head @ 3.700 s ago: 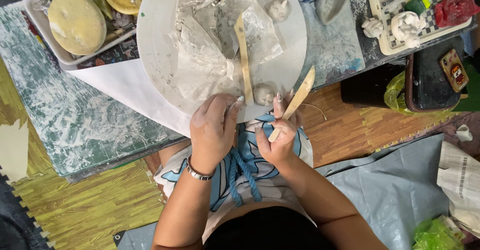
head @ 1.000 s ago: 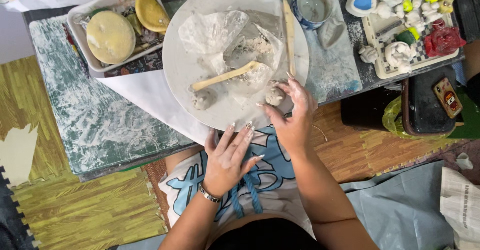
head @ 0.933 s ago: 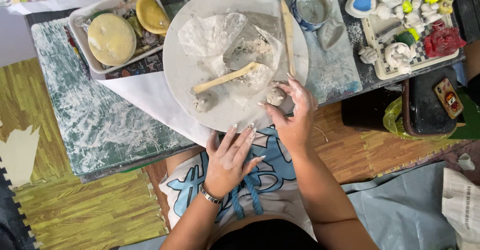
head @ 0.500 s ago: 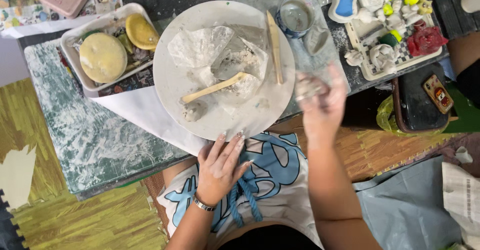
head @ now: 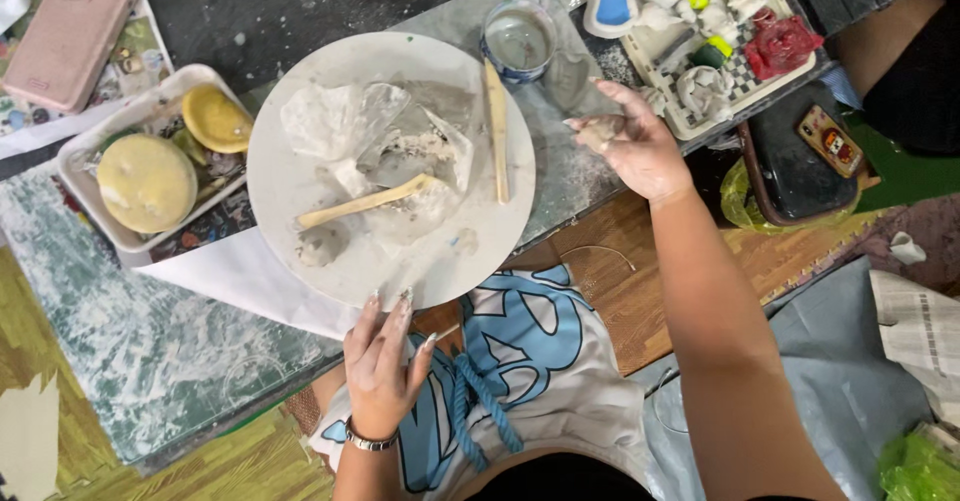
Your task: The person kneads a lump of white clay on a plate, then repeatedly rolls small portions into balls between their palms. They occasionally use a wooden stick to scrape the clay and dip their hands into a water container to moisten the material.
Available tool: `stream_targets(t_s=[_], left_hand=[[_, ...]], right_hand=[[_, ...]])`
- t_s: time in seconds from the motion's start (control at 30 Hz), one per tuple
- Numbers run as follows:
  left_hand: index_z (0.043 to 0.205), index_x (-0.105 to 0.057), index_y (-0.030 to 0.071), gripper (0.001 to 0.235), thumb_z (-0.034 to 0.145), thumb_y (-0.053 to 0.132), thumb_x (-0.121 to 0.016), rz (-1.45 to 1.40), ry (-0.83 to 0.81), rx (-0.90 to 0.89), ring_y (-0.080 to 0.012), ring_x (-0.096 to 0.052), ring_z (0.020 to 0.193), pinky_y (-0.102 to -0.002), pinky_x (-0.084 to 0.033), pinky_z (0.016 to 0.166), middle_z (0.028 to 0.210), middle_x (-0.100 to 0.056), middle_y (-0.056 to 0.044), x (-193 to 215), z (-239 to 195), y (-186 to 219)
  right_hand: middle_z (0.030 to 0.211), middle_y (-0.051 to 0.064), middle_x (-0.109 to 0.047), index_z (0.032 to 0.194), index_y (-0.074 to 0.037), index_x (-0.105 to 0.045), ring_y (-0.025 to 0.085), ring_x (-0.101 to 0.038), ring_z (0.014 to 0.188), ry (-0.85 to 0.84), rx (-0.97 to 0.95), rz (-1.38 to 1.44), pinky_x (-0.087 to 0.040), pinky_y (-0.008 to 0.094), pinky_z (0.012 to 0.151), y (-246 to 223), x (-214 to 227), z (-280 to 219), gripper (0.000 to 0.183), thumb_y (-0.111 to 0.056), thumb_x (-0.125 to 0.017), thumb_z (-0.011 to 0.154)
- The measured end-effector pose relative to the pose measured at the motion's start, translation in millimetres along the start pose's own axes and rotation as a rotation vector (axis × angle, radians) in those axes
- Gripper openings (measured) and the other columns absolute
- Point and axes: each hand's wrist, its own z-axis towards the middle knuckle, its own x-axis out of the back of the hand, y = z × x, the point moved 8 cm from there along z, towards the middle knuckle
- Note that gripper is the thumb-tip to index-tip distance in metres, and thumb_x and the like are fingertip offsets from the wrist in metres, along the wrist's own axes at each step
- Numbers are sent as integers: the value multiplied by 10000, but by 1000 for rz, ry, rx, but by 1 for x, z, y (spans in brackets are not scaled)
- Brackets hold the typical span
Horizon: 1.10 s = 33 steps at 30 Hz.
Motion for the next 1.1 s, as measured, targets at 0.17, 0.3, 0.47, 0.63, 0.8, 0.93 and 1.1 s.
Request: stream_targets(t_s=[0.17,0.3,0.47,0.63,0.8,0.93,1.1], left_hand=[[1359,-587,-2,567,849,128,-799,-7,-6,0,-390,-539,1360,-488,-468,969,1247,-708,-129,-4,-6,-7],[1357,-589,9,568,848,138,-805,-22,-2,4,-379,-529,1370,-488,-462,993,1251,-707,-123,-7,-8,-9],[1364,-588,10,574,847,131,-807,-31,-4,9,-384,-518,1383,-483,-453,1029,1270,-705,-121,-7,-8,-10],[1362,-589,17,576,840,115,-810,-32,4,20,-378,-520,1383,-483,-449,1044,1290,-697,-127,-8,-9,-9],[1374,-586,9,591,834,87,-812,-22,-3,13,-378,-520,1387,-482,-449,1035,1299,-695,-124,-7,-9,-8],[1378,-586,24,603,825,78,-819,-13,-17,12,-370,-512,1394,-471,-460,990,1291,-698,-114,-5,-1,-3],[1385,-600,43,597,844,195,-803,44,-64,-30,-342,-523,1349,-460,-461,908,1343,-684,-95,-12,8,17]], right_hand=[[1275,130,-687,1480,-114,-476,228,-637,1214,5,8,-835,-532,364,1034,-8,-26,-5,763,58,-779,801],[1348,107,-658,1447,-170,-538,256,-634,1228,-57,-2,-1253,-509,371,1036,-16,-42,4,749,-17,-816,768],[1418,93,-638,1447,-172,-549,300,-608,1291,-189,3,-1376,-473,395,1091,-18,-53,17,733,-10,-777,770],[1444,71,-611,1482,-200,-491,280,-587,1282,-234,-225,-1393,-478,407,1062,-8,-55,20,742,-43,-758,808],[1494,100,-535,1459,-163,-514,296,-537,1317,-124,-143,-1322,-474,430,1031,-34,-62,11,643,-44,-734,867],[1432,111,-675,1389,-95,-635,276,-627,1352,103,313,-1314,-452,415,1179,-85,-83,-9,406,-5,-712,1000],[1314,110,-698,1270,-82,-663,229,-655,1252,157,447,-1070,-491,349,1129,-85,-158,-33,253,-77,-709,1020]])
